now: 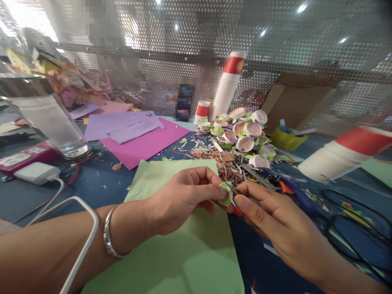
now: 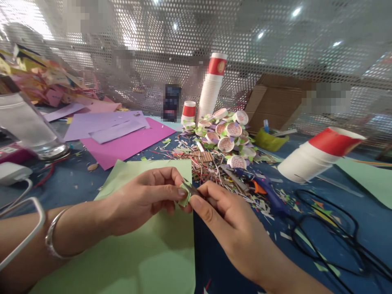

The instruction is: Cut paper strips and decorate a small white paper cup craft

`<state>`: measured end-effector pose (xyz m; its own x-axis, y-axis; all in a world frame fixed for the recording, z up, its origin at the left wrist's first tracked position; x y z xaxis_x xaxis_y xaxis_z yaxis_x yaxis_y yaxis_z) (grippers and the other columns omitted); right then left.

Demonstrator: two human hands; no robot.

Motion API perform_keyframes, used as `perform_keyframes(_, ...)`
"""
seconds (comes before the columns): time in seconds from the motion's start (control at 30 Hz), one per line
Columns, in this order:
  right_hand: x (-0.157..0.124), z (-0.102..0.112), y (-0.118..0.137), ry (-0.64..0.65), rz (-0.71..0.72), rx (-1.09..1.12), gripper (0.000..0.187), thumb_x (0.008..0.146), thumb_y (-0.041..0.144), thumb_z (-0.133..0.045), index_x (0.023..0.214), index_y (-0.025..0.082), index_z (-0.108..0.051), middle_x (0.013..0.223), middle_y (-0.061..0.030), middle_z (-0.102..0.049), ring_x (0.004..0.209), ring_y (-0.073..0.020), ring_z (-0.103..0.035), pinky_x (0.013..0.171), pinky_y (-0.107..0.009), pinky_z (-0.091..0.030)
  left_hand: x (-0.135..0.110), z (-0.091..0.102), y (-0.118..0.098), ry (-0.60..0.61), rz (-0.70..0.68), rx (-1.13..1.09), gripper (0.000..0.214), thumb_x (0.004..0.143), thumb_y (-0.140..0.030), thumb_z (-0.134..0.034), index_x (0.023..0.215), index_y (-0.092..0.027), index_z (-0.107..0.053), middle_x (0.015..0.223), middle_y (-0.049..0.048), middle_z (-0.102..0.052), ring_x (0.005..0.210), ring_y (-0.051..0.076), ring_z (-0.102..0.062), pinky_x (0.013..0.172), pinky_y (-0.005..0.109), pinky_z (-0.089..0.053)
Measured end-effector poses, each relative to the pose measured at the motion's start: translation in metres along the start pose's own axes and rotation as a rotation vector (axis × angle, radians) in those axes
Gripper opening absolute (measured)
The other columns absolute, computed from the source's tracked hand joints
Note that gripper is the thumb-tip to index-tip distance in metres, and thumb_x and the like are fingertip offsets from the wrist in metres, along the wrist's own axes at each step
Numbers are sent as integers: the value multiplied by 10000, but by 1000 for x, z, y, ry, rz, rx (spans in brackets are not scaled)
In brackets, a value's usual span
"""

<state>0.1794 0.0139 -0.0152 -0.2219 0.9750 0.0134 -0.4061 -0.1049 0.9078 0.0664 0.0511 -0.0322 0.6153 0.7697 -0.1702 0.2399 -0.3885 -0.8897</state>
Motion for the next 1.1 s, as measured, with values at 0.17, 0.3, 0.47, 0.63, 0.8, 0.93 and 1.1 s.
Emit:
perform_keyframes(0.17, 0, 1, 7, -14, 52, -54, 424, 1015, 598, -543, 851, 221, -647, 591, 67, -379, 481, -90, -282, 405, -231, -249, 0, -3, 2, 6, 22, -12, 201, 756, -185, -809, 769, -169, -609, 660, -20, -695, 658, 100, -696, 587, 191, -416)
perform_keyframes(0.3, -1, 2, 10, -22, 67, -49, 383, 1021, 567, -551, 886, 229, -671, 609, 59, -421, 490, -92, -308, 404, -229, -257, 0, -4, 5, 28, 66, -84, 170, 766, -136, -779, 744, -157, -611, 628, -17, -700, 628, 79, -697, 571, 164, -428)
perform_keyframes(0.47, -3, 1, 4, -17, 36, -5, 374, 1015, 582, -559, 916, 237, -665, 599, 70, -372, 480, -91, -283, 392, -229, -234, 0, -5, 3, 65, 51, -89, 161, 781, -115, -775, 737, -150, -624, 623, -13, -713, 614, 70, -698, 554, 148, -434)
perform_keyframes(0.63, -5, 0, 3, -2, 44, -30, 383, 1020, 579, -551, 909, 232, -670, 614, 58, -428, 489, -91, -313, 404, -229, -263, -1, -8, 4, 81, 36, -89, 181, 783, -119, -786, 728, -148, -616, 621, -5, -718, 623, 82, -716, 553, 147, -434)
perform_keyframes(0.8, -5, -3, 3, 10, 38, 0, 381, 1029, 568, -545, 920, 225, -671, 634, 57, -422, 500, -89, -308, 407, -225, -254, -1, -9, 5, 90, 58, -112, 177, 773, -122, -792, 718, -141, -625, 623, 0, -721, 625, 90, -724, 568, 147, -457)
perform_keyframes(0.93, -7, -5, 1, 22, 19, 61, 380, 1014, 588, -565, 938, 225, -647, 608, 75, -343, 474, -85, -261, 387, -236, -182, -3, -8, 5, 84, 99, -106, 169, 767, -110, -781, 715, -143, -623, 643, 7, -726, 632, 98, -726, 580, 153, -475)
perform_keyframes(1.1, -4, -7, -13, 51, -94, 187, 420, 971, 652, -597, 918, 235, -617, 634, 73, -332, 522, -88, -267, 440, -221, -201, -2, 1, 3, 13, 88, -57, 228, 700, -169, -869, 719, -145, -643, 680, -8, -710, 654, 90, -676, 613, 189, -479)
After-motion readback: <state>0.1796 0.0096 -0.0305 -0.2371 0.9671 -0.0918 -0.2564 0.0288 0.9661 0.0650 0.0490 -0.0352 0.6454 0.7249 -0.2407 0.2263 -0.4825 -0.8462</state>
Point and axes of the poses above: each hand's wrist, its own x-axis towards the middle knuckle, its own z-axis out of the back of the hand, y = z × x, the point moved 10 cm from there along x, towards the middle knuckle
